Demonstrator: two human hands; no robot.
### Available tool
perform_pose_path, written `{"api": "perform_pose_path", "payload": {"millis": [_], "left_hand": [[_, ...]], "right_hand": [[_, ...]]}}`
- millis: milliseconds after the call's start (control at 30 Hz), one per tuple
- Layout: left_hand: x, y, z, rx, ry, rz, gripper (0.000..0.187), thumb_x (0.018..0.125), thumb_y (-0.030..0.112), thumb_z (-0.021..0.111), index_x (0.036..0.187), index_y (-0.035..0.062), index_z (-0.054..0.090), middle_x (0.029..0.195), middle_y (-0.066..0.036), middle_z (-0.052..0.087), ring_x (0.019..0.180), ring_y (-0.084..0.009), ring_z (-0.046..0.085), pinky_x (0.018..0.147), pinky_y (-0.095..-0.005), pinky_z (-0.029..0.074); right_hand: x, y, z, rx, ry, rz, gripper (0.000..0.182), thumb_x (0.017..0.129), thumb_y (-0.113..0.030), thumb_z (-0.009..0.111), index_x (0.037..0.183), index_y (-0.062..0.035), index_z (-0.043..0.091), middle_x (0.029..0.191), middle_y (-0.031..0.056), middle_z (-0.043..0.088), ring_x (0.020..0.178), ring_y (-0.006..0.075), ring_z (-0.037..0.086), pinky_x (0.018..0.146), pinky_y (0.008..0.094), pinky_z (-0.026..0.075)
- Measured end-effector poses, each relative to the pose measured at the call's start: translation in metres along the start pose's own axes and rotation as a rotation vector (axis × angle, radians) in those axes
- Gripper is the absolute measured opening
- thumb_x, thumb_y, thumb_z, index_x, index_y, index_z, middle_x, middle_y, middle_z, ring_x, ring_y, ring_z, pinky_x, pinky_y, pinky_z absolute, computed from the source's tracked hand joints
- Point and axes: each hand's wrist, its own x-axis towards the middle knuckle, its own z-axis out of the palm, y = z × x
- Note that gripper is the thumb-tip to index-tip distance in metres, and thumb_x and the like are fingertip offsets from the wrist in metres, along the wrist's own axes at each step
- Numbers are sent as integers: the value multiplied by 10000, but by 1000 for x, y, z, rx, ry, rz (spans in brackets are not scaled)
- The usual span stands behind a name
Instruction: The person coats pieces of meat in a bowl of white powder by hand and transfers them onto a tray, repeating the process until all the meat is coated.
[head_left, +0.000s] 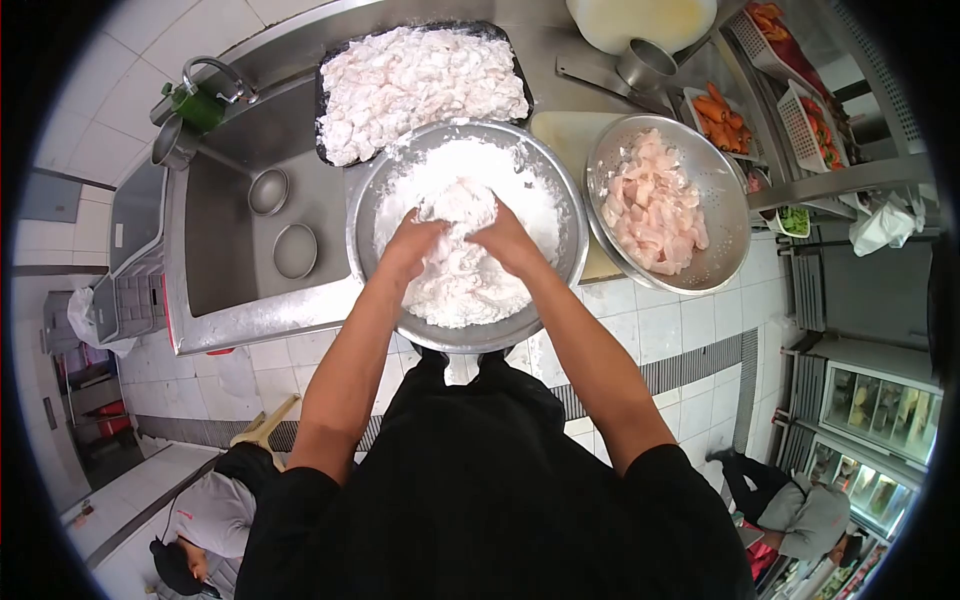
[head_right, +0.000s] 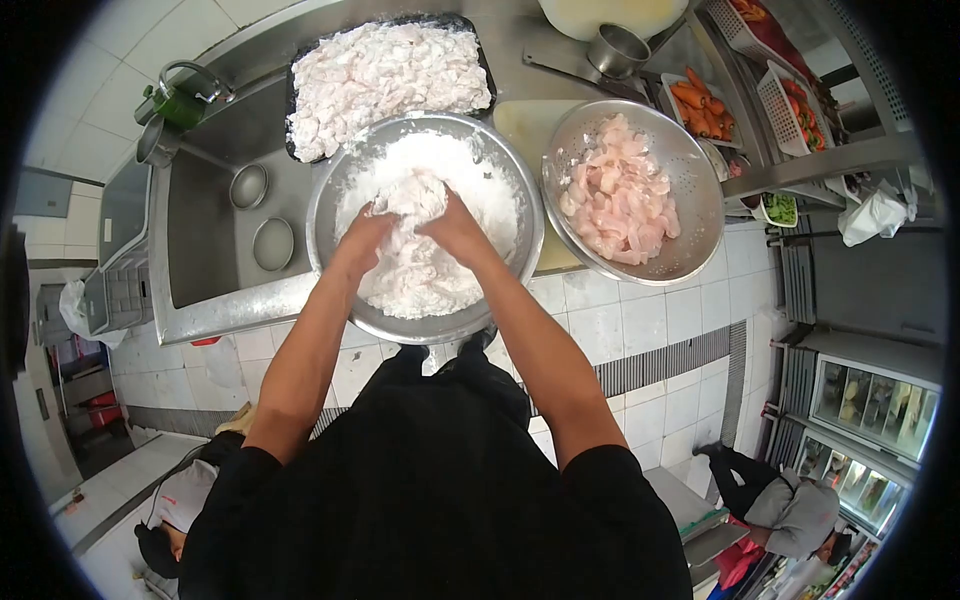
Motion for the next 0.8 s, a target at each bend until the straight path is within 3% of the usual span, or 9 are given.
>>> {"api": "perform_pose_path", "payload": {"millis": [167, 267, 467, 533, 567, 633, 667, 767, 800], "left_hand": [[22, 25, -15, -107, -196, 10, 589, 800, 26, 599, 1318, -22, 321, 1155, -169, 551, 997, -238, 584, 785, -374, 523], [21, 47, -7, 7, 0, 67, 574, 804, 34, 596, 1313, -33, 340, 1143, -165, 564, 989, -239, 586, 807, -374, 515], [-5, 98, 14, 219, -46, 158, 486, 819, 164, 625, 1223, -53, 468, 1130, -151, 585, 998, -205, 574, 783, -314, 493], [-6, 106, 16, 368, -25, 128, 767, 796, 207, 655, 1386, -41, 233, 1268, -200, 485, 1105, -251, 522, 895, -358, 448], [-8, 109, 17, 369, -26, 126, 767, 796, 207, 655, 1386, -41, 233, 1268, -200, 485, 1105, -251, 522, 895, -358, 448], [-16, 111, 17, 469, 20, 210, 504, 809, 170, 639, 1218, -66, 462, 1149, -160, 580, 1013, -203, 573, 861, -318, 464], [-22, 113, 16, 470, 20, 209, 504, 809, 170, 639, 1218, -66, 462, 1149, -160, 580, 1013, -203, 573, 861, -318, 464], [-21, 107, -1, 602, 6, 106, 624, 756, 193, 694, 1254, -75, 430, 1173, -185, 563, 1049, -244, 560, 928, -327, 426], [1, 82, -23, 778, -16, 111, 691, 717, 186, 718, 1277, -73, 408, 1197, -199, 543, 1077, -262, 543, 948, -326, 410]], "right_hand": [[30, -44, -12, -167, -56, 10, 579, 710, -8, 641, 1260, 14, 463, 1116, 128, 601, 1005, 195, 569, 897, 302, 436], [34, -77, -21, -284, -129, 26, 507, 759, -40, 625, 1241, 24, 484, 1158, 109, 581, 1013, 181, 556, 886, 289, 440], [48, -88, -33, -588, 46, -103, 450, 773, -188, 626, 1168, 15, 556, 1093, 159, 625, 993, 237, 588, 873, 320, 439], [49, -102, -35, -534, -93, -16, 448, 767, -178, 629, 1167, 8, 558, 1088, 153, 628, 973, 228, 594, 849, 324, 447], [49, -108, -36, -533, -92, -15, 448, 767, -178, 629, 1167, 8, 558, 1088, 153, 628, 973, 228, 594, 849, 324, 447], [45, -120, -35, -501, -164, -58, 411, 776, -132, 638, 1144, 34, 566, 1022, 87, 648, 882, 156, 591, 789, 289, 467], [45, -118, -38, -500, -163, -58, 411, 776, -132, 638, 1144, 34, 566, 1022, 87, 648, 882, 156, 591, 789, 289, 467], [50, -94, -51, -539, -183, -46, 489, 746, -192, 655, 1185, -4, 549, 1090, 162, 627, 979, 250, 599, 865, 342, 447], [48, -81, -52, -772, -91, 0, 547, 729, -218, 677, 1213, -14, 527, 1137, 185, 598, 1037, 282, 569, 908, 357, 430]]}}
